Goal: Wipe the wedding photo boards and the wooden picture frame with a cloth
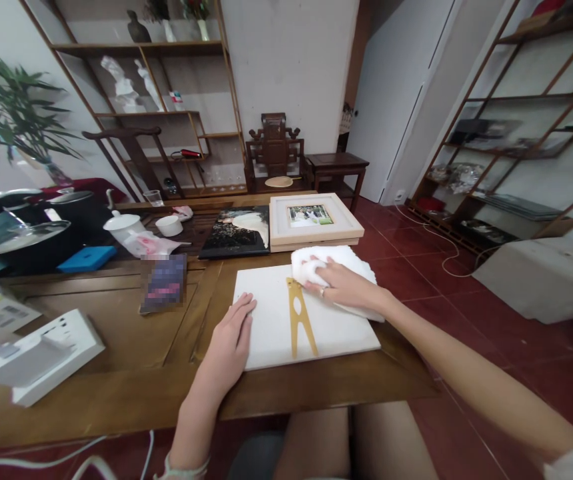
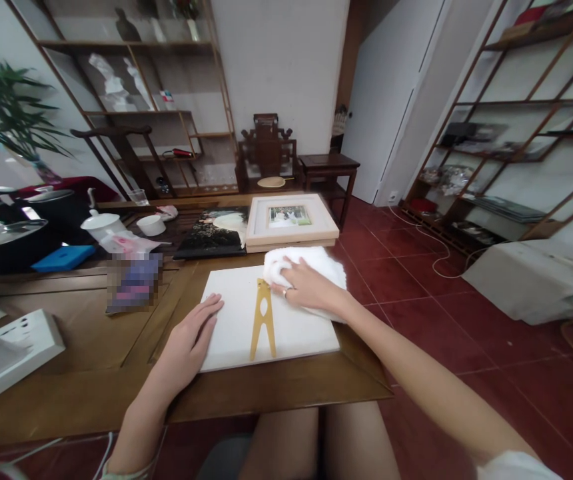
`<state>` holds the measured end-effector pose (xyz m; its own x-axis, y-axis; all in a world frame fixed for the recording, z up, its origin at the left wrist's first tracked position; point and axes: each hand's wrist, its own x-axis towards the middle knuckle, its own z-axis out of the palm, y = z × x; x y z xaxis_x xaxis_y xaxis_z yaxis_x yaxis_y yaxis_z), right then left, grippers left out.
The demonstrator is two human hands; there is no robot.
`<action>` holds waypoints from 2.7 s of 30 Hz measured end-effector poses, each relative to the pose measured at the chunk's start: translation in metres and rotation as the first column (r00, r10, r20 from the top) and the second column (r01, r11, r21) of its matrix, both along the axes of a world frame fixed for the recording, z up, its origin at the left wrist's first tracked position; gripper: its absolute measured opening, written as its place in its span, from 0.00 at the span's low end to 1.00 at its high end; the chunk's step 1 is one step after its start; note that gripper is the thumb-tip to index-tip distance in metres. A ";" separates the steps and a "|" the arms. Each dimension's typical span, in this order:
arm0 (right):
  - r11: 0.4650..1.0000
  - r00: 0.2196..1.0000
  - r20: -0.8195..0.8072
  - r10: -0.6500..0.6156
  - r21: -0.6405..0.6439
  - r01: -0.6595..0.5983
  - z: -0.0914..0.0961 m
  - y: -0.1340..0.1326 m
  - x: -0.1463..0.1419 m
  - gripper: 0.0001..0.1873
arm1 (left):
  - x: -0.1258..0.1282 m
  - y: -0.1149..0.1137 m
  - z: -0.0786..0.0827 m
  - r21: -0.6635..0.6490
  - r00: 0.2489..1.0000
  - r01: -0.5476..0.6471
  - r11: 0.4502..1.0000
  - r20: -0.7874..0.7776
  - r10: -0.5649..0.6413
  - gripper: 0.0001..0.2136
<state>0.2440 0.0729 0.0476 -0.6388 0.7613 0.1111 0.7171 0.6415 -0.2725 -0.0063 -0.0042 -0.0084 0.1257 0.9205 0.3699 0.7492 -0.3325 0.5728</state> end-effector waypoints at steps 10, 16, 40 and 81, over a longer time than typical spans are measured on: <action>0.997 0.996 0.031 0.078 0.020 -0.078 -0.009 -0.097 0.003 0.17 | -0.001 0.001 -0.002 0.000 1.000 0.000 1.000 -0.006 0.000 0.16; 0.990 0.990 -0.034 0.140 -0.019 -0.141 -0.005 -0.108 0.014 0.15 | -0.001 0.001 -0.003 0.002 1.000 -0.004 1.000 -0.011 0.004 0.16; 0.941 0.938 0.098 0.332 0.032 -0.336 -0.009 -0.111 -0.021 0.08 | -0.001 0.003 -0.006 0.045 1.000 0.005 0.999 0.003 -0.005 0.17; 0.975 0.981 0.119 0.152 0.143 -0.168 -0.007 -0.042 -0.069 0.15 | -0.001 0.002 -0.003 0.036 1.000 0.024 0.999 0.001 -0.024 0.16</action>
<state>0.1747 0.0310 0.0404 -0.7654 0.6275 0.1426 0.6212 0.7784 -0.0908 -0.0076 -0.0019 -0.0110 0.1467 0.9036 0.4025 0.7401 -0.3703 0.5614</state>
